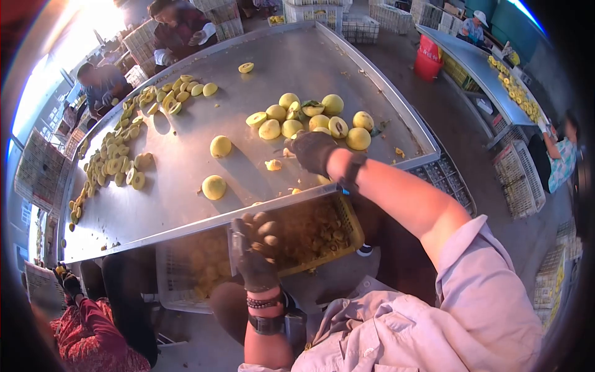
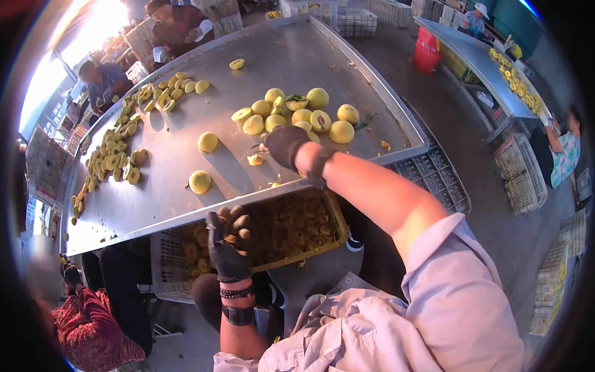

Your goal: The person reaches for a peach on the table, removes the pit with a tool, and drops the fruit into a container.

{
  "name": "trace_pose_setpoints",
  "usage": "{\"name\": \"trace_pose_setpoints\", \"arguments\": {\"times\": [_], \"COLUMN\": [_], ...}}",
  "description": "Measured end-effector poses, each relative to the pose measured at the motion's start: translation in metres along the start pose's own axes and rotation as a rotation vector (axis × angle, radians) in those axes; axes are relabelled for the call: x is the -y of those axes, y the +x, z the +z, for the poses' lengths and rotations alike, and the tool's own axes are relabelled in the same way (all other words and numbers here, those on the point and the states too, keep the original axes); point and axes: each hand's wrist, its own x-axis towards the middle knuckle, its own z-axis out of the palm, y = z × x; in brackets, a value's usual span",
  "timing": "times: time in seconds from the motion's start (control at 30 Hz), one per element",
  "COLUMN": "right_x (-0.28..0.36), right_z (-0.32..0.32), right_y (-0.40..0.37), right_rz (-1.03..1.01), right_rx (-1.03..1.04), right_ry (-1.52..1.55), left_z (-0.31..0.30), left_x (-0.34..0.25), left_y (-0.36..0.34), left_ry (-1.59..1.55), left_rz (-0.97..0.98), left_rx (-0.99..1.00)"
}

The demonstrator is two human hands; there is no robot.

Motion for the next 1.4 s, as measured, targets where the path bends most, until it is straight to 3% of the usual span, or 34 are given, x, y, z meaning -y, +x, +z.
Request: {"name": "trace_pose_setpoints", "arguments": {"times": [0.07, 0.17, 0.3, 0.33, 0.4, 0.47, 0.53, 0.57, 0.63, 0.67, 0.73, 0.8, 0.87, 0.97, 1.03, 1.1, 1.2, 1.3, 1.4], "right_x": [-0.014, -0.02, -0.023, -0.022, 0.005, 0.034, 0.069, 0.075, 0.083, 0.084, 0.076, 0.072, 0.076, 0.082, 0.083, 0.084, 0.089, 0.095, 0.098], "right_z": [0.016, 0.02, 0.003, 0.004, -0.021, -0.009, 0.007, 0.015, 0.018, 0.016, 0.025, 0.024, 0.001, -0.005, -0.002, 0.002, 0.002, 0.002, 0.005], "right_y": [0.031, 0.051, 0.049, 0.044, 0.008, -0.025, -0.058, -0.068, -0.09, -0.098, -0.107, -0.119, -0.133, -0.14, -0.138, -0.136, -0.134, -0.133, -0.13], "right_rz": [0.083, 0.119, -0.029, -0.063, 0.022, -0.184, -0.356, -0.5, -0.441, -0.407, -0.307, -0.113, -0.135, -0.15, -0.167, -0.158, -0.117, -0.067, -0.087], "right_rx": [-0.014, 0.175, 0.203, 0.133, 0.291, 0.167, -0.049, -0.283, -0.453, -0.531, -0.559, -0.493, -0.412, -0.329, -0.325, -0.297, -0.235, -0.138, -0.052], "right_ry": [-0.002, -0.085, 0.112, 0.257, 1.042, 1.427, 1.778, 1.301, 0.948, 0.765, 0.687, 0.647, 0.603, 0.509, 0.455, 0.449, 0.474, 0.518, 0.536], "left_z": [0.01, 0.011, 0.012, 0.009, 0.01, 0.02, 0.026, 0.03, 0.04, 0.04, 0.04, 0.025, 0.028, 0.038, 0.038, 0.024, 0.018, 0.01, 0.001], "left_x": [0.005, 0.007, 0.003, 0.005, 0.007, 0.009, 0.013, 0.015, 0.005, 0.004, 0.005, 0.017, 0.017, 0.013, 0.015, 0.022, 0.028, 0.031, 0.042], "left_y": [0.001, 0.003, 0.004, 0.005, 0.004, 0.006, -0.001, -0.005, -0.012, -0.015, -0.018, -0.006, -0.009, -0.021, -0.021, -0.012, -0.005, 0.0, 0.001], "left_ry": [0.072, 0.194, 0.153, 0.149, 0.054, -0.125, 0.312, 0.532, -0.146, -0.097, 0.004, 0.587, 1.163, 0.642, 0.719, 1.288, 0.801, 0.837, 1.111], "left_rz": [0.013, 0.063, 0.051, 0.06, 0.041, -0.013, 0.282, 0.425, -0.05, -0.039, -0.018, 0.592, 1.207, 0.621, 0.669, 1.163, 0.681, 0.674, 0.888], "left_rx": [-0.061, -0.094, -0.06, -0.035, -0.008, 0.008, 0.114, 0.173, 0.236, 0.21, 0.169, 0.132, 0.135, 0.175, 0.193, 0.201, 0.158, 0.099, 0.049]}}
